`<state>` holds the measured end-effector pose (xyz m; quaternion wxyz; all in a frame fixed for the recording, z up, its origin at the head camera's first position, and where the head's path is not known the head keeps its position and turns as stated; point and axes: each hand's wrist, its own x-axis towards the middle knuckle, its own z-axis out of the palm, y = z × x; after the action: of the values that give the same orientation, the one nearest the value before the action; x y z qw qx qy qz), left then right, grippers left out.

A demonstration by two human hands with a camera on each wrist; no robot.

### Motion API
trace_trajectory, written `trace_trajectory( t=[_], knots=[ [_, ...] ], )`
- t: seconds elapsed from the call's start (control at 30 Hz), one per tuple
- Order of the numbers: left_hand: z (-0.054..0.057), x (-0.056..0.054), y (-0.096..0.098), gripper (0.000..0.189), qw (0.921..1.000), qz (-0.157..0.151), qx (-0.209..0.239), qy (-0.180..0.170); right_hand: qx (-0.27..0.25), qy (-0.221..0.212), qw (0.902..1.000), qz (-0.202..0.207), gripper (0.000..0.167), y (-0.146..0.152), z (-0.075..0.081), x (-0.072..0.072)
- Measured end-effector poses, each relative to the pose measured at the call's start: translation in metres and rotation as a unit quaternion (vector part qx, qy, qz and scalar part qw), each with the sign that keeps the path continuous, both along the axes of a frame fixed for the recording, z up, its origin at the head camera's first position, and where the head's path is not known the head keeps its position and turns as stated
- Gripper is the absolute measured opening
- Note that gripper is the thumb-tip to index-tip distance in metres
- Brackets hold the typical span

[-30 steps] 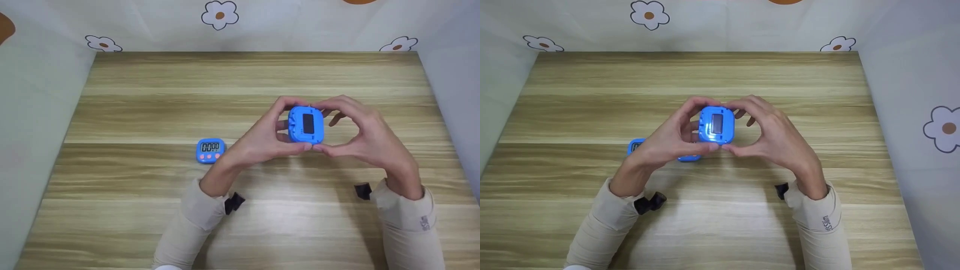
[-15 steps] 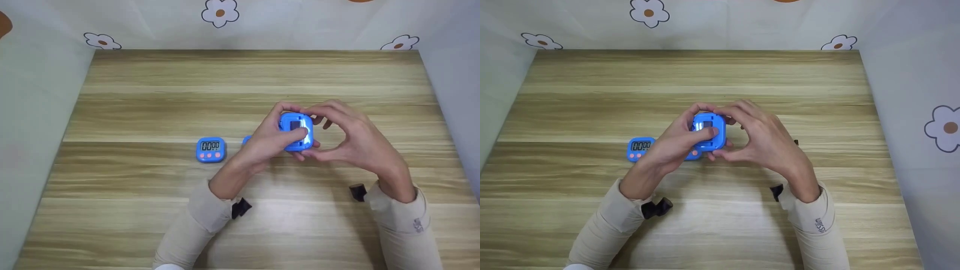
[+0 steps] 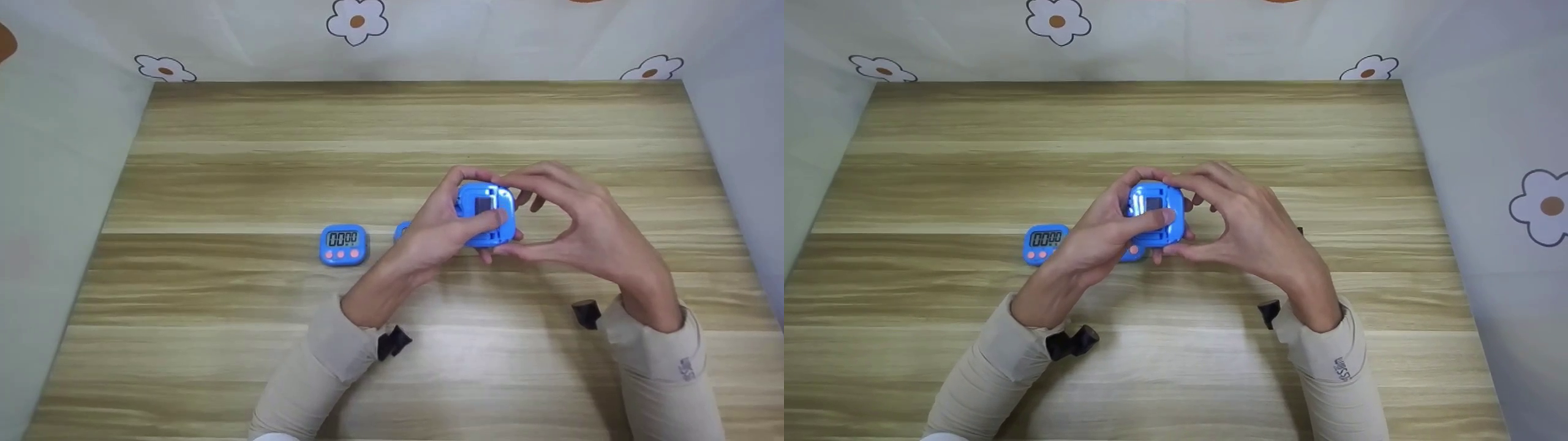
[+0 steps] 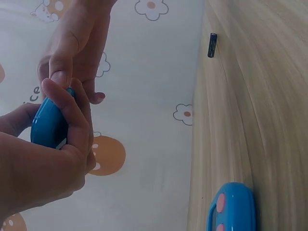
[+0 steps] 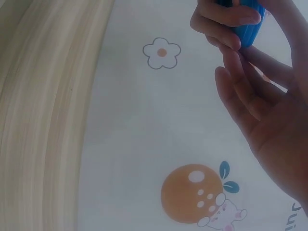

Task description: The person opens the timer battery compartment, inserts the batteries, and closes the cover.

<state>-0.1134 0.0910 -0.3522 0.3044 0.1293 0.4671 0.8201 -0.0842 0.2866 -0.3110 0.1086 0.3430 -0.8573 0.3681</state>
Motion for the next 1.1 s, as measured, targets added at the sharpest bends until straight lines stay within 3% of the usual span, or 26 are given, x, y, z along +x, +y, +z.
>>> trace_trajectory(
  t=[0.3,0.47,0.6,0.7,0.83,0.93,1.0,1.1],
  knots=[
    [0.002,-0.004,-0.01,0.062,0.9992,-0.037,0.007,0.01,-0.034,-0.027,0.999,0.012,0.061,0.004,0.011,0.001],
    [0.003,-0.004,-0.013,0.08,0.9924,-0.065,-0.011,0.104,-0.063,-0.026,0.9976,0.004,0.062,0.009,0.011,0.0],
    [0.003,-0.003,-0.011,0.08,0.9817,-0.053,-0.027,0.181,-0.081,-0.021,0.9965,0.0,0.062,0.013,0.01,-0.001],
    [0.003,-0.005,-0.012,0.076,0.9682,-0.025,-0.071,0.239,-0.085,-0.015,0.9962,0.005,0.062,0.017,0.007,-0.002],
    [0.004,-0.009,-0.015,0.075,0.9333,0.004,-0.157,0.323,-0.081,-0.014,0.9966,0.012,0.062,0.021,0.005,-0.004],
    [0.005,-0.01,-0.018,0.076,0.9121,0.013,-0.192,0.362,-0.071,-0.022,0.9972,0.008,0.063,0.02,0.007,-0.002],
    [0.005,-0.011,-0.018,0.076,0.9048,0.016,-0.203,0.374,-0.067,-0.023,0.9974,0.006,0.062,0.018,0.009,-0.001],
    [0.005,-0.01,-0.017,0.075,0.9015,0.021,-0.208,0.379,-0.068,-0.021,0.9974,0.003,0.061,0.018,0.01,0.0]
  ],
)
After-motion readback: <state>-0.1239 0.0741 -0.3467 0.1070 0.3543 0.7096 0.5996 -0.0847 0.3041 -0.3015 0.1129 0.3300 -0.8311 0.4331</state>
